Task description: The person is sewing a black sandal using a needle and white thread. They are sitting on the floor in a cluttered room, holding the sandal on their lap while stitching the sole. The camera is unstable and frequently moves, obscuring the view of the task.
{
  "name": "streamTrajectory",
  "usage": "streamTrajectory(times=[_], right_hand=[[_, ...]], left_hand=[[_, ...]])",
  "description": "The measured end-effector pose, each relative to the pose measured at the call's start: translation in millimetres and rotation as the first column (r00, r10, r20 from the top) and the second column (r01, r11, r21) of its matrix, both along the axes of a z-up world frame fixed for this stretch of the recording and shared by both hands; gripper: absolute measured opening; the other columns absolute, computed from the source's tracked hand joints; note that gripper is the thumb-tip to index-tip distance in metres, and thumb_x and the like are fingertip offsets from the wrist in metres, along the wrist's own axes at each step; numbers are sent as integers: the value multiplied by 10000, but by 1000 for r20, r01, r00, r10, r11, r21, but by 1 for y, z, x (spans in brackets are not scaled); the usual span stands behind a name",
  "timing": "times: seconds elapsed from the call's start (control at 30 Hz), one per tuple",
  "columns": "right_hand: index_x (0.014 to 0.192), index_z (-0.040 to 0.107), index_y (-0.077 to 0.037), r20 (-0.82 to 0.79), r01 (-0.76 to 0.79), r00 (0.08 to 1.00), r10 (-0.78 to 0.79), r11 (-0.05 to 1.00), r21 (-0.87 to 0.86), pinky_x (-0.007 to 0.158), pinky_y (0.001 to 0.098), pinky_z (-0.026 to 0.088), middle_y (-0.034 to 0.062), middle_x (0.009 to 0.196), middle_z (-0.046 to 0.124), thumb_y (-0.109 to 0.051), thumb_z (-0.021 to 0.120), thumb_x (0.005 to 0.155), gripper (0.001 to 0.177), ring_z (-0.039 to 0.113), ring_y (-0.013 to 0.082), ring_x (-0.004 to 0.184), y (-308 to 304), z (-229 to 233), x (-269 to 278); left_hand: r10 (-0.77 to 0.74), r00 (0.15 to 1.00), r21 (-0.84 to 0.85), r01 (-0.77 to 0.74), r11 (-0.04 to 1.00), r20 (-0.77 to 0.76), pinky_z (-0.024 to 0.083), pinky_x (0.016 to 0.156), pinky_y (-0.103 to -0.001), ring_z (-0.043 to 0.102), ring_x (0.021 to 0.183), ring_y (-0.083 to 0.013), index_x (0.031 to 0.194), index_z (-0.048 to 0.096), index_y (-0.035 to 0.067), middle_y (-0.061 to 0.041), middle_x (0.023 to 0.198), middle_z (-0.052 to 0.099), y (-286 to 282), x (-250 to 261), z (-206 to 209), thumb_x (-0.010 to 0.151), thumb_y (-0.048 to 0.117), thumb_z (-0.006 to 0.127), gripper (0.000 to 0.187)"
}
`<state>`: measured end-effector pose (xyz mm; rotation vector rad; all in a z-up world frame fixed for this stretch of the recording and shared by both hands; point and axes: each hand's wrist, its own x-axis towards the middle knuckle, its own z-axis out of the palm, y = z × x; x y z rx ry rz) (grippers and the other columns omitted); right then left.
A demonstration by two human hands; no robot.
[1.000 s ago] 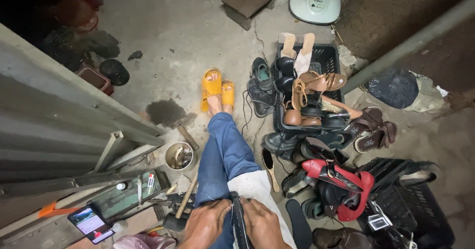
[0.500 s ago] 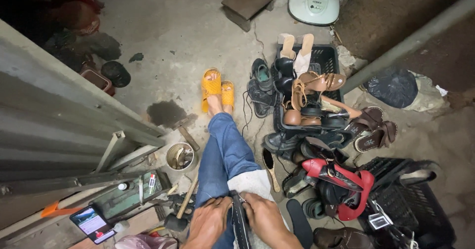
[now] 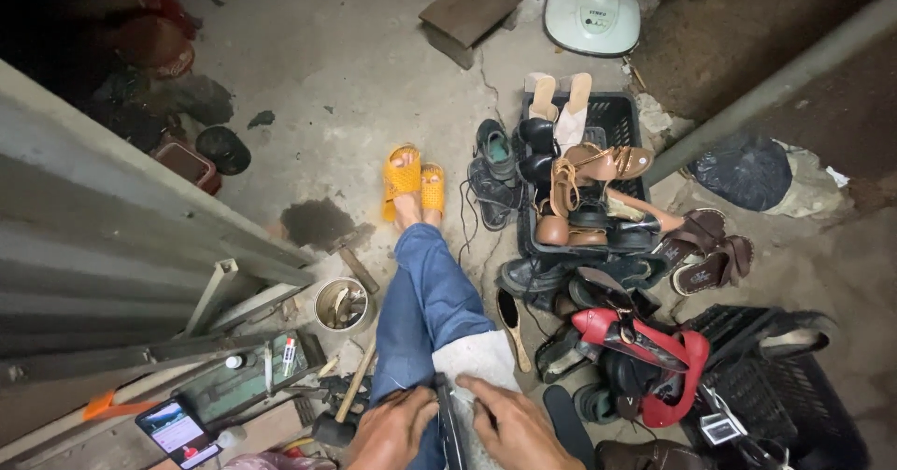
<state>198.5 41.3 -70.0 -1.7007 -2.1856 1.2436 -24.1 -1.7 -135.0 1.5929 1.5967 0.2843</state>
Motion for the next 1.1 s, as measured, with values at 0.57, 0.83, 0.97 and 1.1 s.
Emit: streamTrajectory(times=[0.57,0.83,0.97,1.1], right_hand=[[1043,686,-169,-137,-26,990,31,999,42,707,321,555,-27,1012,734,-296,681,903,189,712,191,814,-12,-24,16],[747,663,58,-695,113,671,-259,962,-249,823,315,510,164,1317,658,66,736,790,84,614,181,937,-35,10,40],[771,614,29,-799,126,404,-446,892,-434,809,450,522,235,1204,692,-37,594,915,159,593,300,980,-36,4,28],[1373,567,-20,-322,159,935,-150,987,1,585,225,514,49,1367,594,-142,840,764,678,581,101,685,-24,14,-22]], left_hand=[[297,798,-91,-399,912,-525,596,747,-347,760,748,-233,965,733,269,11,722,761,-41,-58,-40,695,843,648,640],[449,857,-200,-408,891,252,477,564,-272,520,562,-116,796,696,62,5,653,640,-16,-19,32,909,262,730,232],[576,719,-241,-524,817,389,450,620,-240,503,641,-97,803,688,21,12,708,613,-29,-26,16,959,177,685,220],[580,778,-211,-541,814,242,434,554,-253,505,568,-102,888,733,58,20,696,670,-31,-25,34,953,214,675,179]])
